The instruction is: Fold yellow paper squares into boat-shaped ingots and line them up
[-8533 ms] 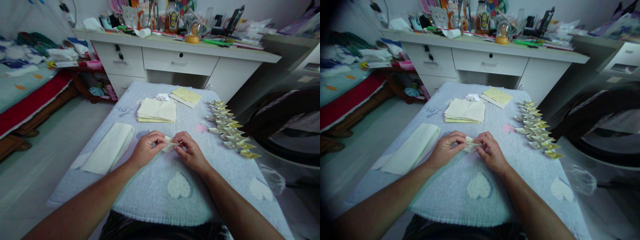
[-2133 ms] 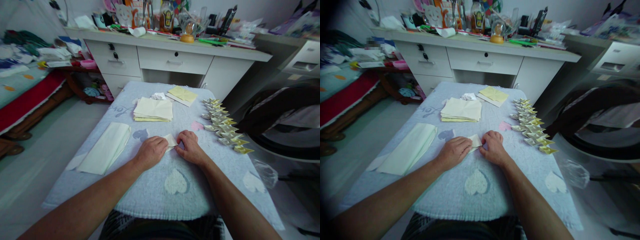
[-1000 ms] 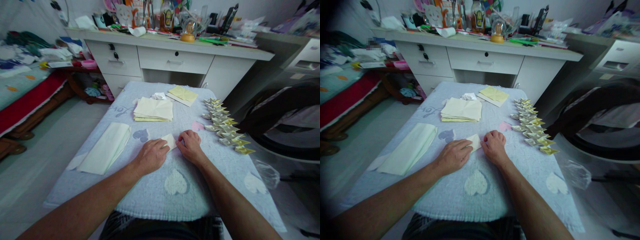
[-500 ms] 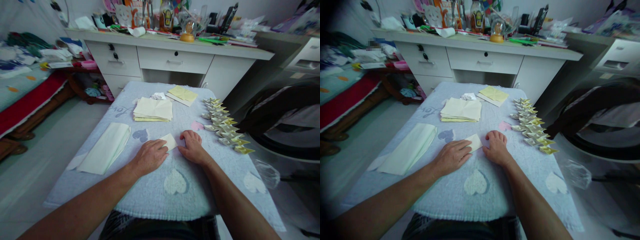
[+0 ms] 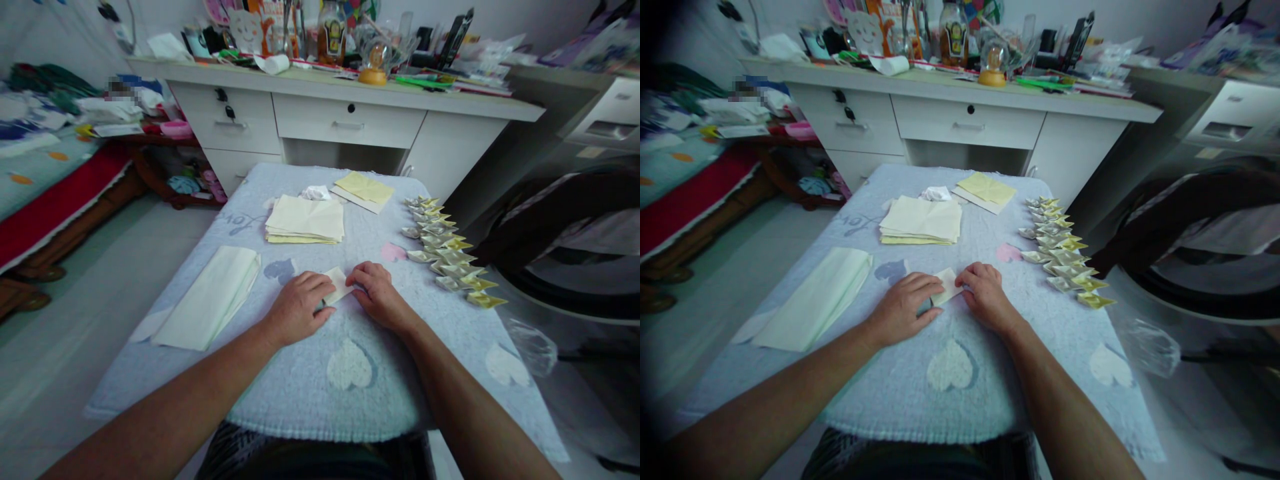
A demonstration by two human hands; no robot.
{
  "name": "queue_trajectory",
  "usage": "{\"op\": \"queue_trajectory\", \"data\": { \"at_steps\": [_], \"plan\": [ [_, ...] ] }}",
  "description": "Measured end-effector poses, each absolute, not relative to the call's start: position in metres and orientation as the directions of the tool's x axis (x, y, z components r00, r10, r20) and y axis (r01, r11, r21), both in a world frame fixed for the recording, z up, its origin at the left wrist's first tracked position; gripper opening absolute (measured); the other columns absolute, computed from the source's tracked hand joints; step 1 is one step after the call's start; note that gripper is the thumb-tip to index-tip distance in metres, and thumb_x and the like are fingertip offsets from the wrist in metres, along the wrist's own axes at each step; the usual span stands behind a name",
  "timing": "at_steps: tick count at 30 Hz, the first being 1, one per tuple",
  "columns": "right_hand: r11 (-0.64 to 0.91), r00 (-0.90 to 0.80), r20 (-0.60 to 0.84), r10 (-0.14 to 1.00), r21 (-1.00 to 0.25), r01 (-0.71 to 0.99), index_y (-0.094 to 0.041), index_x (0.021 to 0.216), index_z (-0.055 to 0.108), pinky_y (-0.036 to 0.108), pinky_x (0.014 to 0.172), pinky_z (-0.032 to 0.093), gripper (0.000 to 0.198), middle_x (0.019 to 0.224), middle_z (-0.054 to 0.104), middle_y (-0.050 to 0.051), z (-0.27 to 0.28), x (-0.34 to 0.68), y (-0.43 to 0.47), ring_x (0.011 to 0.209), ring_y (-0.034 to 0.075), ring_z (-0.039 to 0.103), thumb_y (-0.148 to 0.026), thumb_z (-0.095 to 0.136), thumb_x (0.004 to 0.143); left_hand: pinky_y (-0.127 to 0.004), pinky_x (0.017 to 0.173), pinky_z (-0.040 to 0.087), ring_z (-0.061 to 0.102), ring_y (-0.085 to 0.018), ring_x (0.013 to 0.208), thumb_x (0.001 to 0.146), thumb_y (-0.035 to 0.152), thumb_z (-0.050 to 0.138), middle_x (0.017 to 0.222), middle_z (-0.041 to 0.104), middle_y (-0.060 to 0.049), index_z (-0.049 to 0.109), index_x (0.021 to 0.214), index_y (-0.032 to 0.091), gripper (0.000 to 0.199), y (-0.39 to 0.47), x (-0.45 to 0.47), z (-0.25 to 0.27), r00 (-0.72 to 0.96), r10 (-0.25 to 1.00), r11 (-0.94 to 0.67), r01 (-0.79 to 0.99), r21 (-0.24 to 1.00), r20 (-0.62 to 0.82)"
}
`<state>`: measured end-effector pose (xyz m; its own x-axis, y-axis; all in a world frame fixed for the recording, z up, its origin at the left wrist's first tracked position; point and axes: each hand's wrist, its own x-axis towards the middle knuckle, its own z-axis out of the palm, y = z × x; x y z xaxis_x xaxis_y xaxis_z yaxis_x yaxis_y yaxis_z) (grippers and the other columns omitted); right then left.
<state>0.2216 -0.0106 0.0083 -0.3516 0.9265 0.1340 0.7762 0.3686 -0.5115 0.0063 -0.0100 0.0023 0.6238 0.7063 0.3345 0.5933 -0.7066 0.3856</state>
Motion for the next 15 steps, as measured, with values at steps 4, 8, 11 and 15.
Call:
{"op": "queue_trajectory", "data": {
  "at_steps": [4,8,11,15],
  "plan": [
    [0.379,-0.333,0.189,0.924,-0.585,0.717,-0.022,0.093,0.062,0.037,0.090,0.037,0.016,0.104,0.059,0.006,0.013,0.223,-0.009,0.102,0.022,0.049,-0.013,0.052,0.084,-0.040,0.091,0.047,0.057,-0.024,0.103,0.078,0.022,0.069,0.111,0.066,-0.007,0.061,0.109,0.019,0.032,-0.007,0.006,0.002,0.593,0.716,-0.694,0.551,0.463,0.367],
    [0.435,-0.335,0.283,0.899,-0.672,0.599,-0.021,0.091,0.057,0.035,0.089,0.040,0.010,0.097,0.059,0.005,0.020,0.221,-0.011,0.097,0.020,0.052,-0.015,0.049,0.087,-0.036,0.084,0.047,0.059,-0.020,0.092,0.082,0.011,0.060,0.098,0.070,-0.004,0.064,0.099,0.018,0.019,-0.005,0.005,0.005,0.524,0.719,-0.695,0.521,0.496,0.456],
    [0.418,-0.283,0.311,0.907,-0.739,0.528,-0.022,0.092,0.055,0.033,0.086,0.042,0.006,0.092,0.060,0.004,0.023,0.219,-0.015,0.092,0.019,0.055,-0.019,0.051,0.088,-0.033,0.081,0.047,0.061,-0.017,0.086,0.088,0.015,0.056,0.089,0.070,-0.003,0.065,0.093,0.018,0.011,-0.006,0.004,0.011,0.472,0.731,-0.682,0.484,0.548,0.493],
    [0.386,-0.212,0.323,0.922,-0.795,0.468,-0.022,0.095,0.053,0.033,0.085,0.044,0.010,0.091,0.061,0.003,0.024,0.215,-0.019,0.090,0.018,0.057,-0.025,0.055,0.086,-0.027,0.072,0.049,0.062,-0.014,0.076,0.089,0.021,0.056,0.079,0.068,-0.002,0.064,0.088,0.018,0.009,-0.010,0.003,0.017,0.379,0.795,-0.607,0.476,0.636,0.474]
  ]
}}
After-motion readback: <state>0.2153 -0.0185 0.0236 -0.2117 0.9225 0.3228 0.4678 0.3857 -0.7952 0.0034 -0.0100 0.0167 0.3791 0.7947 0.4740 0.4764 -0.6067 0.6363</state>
